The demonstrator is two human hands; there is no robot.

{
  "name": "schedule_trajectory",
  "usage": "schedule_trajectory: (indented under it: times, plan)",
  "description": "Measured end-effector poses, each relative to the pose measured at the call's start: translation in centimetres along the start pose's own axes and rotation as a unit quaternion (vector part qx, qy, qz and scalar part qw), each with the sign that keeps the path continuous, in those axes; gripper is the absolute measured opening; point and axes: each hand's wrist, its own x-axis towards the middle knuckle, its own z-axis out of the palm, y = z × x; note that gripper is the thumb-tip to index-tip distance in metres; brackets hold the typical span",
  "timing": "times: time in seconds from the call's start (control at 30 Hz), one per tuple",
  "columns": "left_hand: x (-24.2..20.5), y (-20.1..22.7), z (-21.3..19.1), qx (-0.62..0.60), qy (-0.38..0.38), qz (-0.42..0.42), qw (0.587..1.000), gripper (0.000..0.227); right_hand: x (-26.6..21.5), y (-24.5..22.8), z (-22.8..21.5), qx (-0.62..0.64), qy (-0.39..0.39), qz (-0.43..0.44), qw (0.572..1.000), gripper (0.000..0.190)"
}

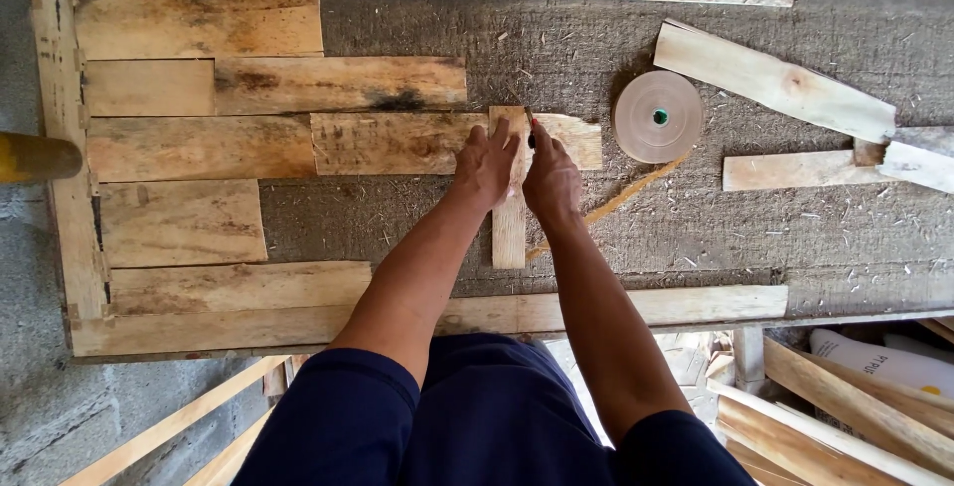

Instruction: Laying and trimming wood strips to create a patterned wooden surface.

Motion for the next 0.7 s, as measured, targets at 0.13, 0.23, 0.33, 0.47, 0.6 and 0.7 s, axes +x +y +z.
schedule_trajectory:
  times: [0.13,0.23,0.33,0.47,0.6,0.7]
  plan:
    - [-1.1,0.4,-2.6,0.081,-0.039,0.029,0.996,0.107,-0.1,0.2,1.6,0.065,0.049,-0.025,0.996,0.061]
    - [-1.2,0.4,-3.1,0.137,-0.072,0.043,0.987,0.11,0.4,0.6,2.4,0.038,0.049,-0.037,0.997,0.067]
    - [-0.7,0.2,-1.1,0.148,-0.078,0.048,0.985,0.113,-0.3,0.5,1.9,0.032,0.023,-0.019,0.999,0.057]
    - [-0.7,0.3,-0.9,0.122,0.018,0.047,0.991,0.105,-0.6,0.9,0.9,0.079,0.021,-0.044,0.996,0.054]
    - [0.1,-0.3,0.6,0.112,0.044,0.044,0.992,0.104,-1.4,0.2,0.0,0.071,-0.027,-0.016,0.997,0.059]
    - [-0.2,-0.3,0.5,0.105,0.045,0.053,0.992,0.113,-2.6,-0.2,-0.6,0.117,0.011,-0.036,0.992,0.05]
